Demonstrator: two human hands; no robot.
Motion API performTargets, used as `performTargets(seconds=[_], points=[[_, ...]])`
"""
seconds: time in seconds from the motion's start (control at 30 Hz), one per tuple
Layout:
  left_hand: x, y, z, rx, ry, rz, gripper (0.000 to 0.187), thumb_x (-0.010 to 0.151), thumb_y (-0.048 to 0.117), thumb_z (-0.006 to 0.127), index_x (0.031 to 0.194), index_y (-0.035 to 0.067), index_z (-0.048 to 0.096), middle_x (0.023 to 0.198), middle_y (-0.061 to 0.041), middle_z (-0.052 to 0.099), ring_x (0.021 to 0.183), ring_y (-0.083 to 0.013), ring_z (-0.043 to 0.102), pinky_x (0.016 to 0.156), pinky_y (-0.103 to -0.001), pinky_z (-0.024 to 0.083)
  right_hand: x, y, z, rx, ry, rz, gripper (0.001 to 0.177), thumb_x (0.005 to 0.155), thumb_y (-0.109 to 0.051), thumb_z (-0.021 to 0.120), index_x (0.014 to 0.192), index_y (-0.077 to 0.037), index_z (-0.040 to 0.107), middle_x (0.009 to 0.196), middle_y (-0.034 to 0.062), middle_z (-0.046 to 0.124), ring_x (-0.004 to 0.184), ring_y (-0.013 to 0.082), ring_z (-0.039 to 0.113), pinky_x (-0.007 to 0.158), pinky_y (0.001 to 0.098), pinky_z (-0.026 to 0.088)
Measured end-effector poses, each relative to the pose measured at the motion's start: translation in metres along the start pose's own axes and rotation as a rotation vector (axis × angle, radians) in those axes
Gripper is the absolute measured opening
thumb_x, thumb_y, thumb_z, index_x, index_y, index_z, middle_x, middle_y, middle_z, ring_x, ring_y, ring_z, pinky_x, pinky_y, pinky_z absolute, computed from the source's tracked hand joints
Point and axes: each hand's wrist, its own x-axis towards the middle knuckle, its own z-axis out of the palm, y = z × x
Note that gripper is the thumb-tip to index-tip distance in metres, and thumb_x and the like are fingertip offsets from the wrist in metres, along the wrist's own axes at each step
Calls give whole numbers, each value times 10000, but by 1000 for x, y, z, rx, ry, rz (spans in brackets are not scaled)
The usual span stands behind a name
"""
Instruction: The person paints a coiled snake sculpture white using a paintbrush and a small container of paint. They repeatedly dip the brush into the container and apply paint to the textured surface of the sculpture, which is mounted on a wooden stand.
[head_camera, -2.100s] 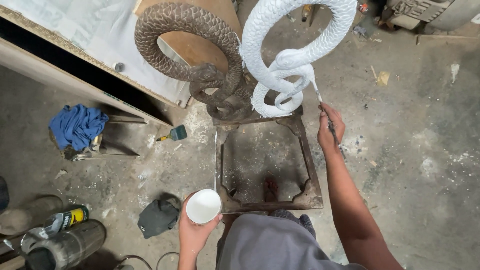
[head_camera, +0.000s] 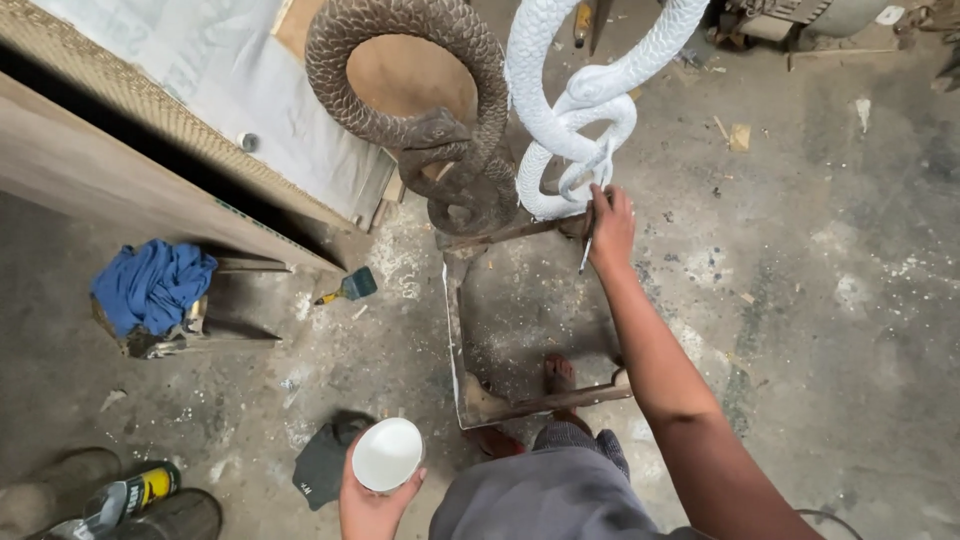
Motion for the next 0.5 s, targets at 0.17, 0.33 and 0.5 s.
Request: performTargets(seconds=[0.17, 0.33, 0.5], points=[[-2, -1, 5, -113, -7, 4, 904, 557, -12, 960, 1375, 165, 621, 1359, -66, 688, 1304, -245, 605, 1007, -393, 574, 1, -1, -8, 41, 23, -4, 334, 1053, -144, 562, 1360, -26, 621, 1219, 203, 569, 1072, 428, 547, 806, 503, 445], [-1, -4, 12, -229, -6, -22, 932, 565, -88, 922, 1406, 118, 575, 1404, -87, 671, 1316, -269, 596, 1006, -451, 596, 11, 5, -13, -47, 94, -72, 442, 997, -111, 647, 1432, -63, 586, 1304, 239, 567, 1146, 442, 546, 840, 507, 463], [6, -19, 20, -198, 30, -42, 989, 528, -75, 943, 1423, 129, 576, 1362, -115, 676, 1283, -284, 618, 960, -460, 617, 7, 0, -31, 41, 70, -206, 448, 1002, -74, 582, 1450, -77, 560, 1332, 251, 566, 1144, 426, 552, 865, 506, 457]])
